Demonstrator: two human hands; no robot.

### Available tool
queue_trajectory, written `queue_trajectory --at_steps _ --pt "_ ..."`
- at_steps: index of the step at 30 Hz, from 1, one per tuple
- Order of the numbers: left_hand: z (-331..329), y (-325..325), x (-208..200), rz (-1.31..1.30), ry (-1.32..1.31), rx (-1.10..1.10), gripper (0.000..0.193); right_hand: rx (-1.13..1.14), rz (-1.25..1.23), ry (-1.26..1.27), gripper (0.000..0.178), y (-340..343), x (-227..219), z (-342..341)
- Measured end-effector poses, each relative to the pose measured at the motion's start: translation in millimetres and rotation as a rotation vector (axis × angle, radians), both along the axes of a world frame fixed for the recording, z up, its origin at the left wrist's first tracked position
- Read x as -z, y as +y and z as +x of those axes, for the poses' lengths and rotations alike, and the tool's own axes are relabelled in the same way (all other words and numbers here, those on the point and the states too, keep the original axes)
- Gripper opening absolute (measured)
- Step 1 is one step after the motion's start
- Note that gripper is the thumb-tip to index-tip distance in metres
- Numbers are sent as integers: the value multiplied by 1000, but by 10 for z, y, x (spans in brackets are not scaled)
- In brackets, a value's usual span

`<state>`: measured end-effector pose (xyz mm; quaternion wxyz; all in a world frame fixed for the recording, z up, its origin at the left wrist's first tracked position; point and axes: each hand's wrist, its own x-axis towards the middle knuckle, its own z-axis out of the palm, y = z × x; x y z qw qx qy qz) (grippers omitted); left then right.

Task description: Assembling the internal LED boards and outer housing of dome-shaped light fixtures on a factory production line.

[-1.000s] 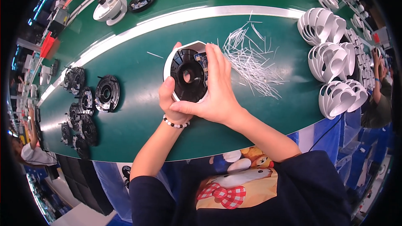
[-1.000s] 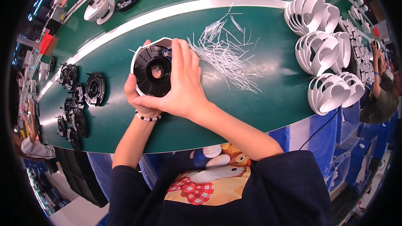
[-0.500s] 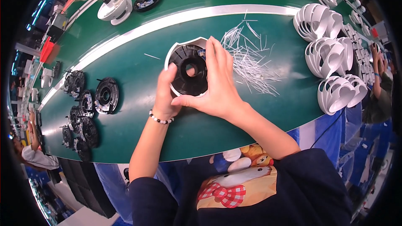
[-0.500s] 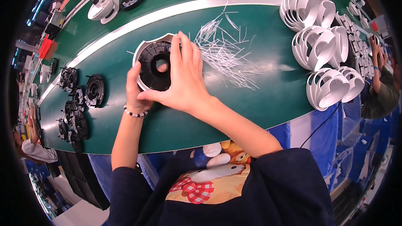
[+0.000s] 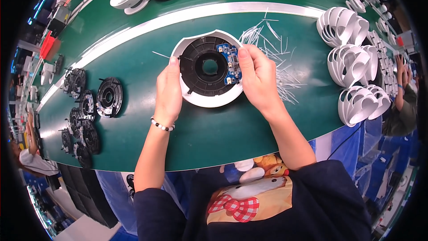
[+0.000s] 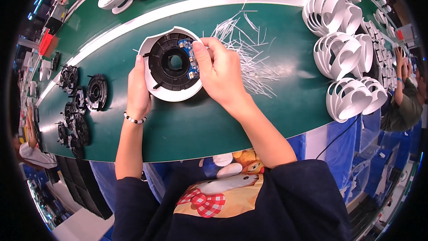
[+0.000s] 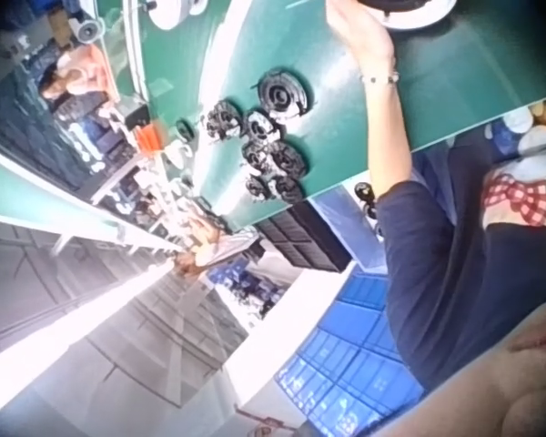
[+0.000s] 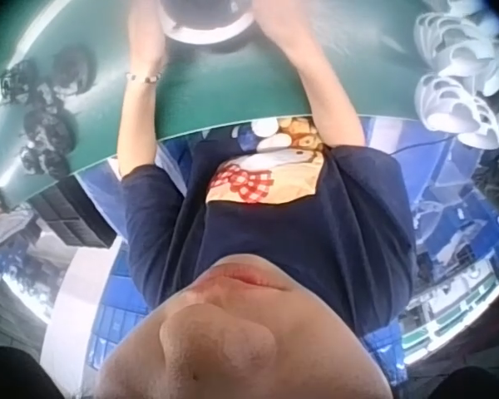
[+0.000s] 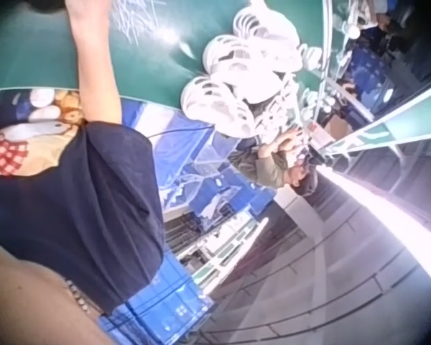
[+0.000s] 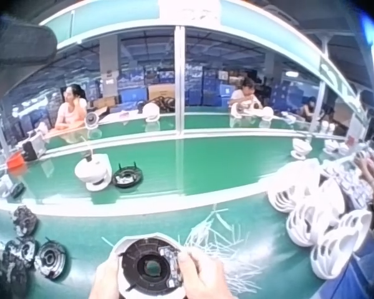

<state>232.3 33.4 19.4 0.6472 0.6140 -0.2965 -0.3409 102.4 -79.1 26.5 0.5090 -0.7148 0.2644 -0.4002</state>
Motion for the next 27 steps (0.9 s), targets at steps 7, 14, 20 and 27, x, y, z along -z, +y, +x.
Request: queue_trajectory --at_steps 7,14,20,27 --pt "-10 37 74 -82 -47 -52 49 -44 45 -126 30 -2 59 20" --pt "-45 -36 79 -132 158 -95 47 -245 418 -24 31 -8 -106 -89" --pt "-114 -43 -8 -259 106 -159 46 -498 531 74 25 -66 -94 -236" --pt "-167 -95 -53 -286 175 -182 50 -551 566 -102 27 -26 -158 -223"
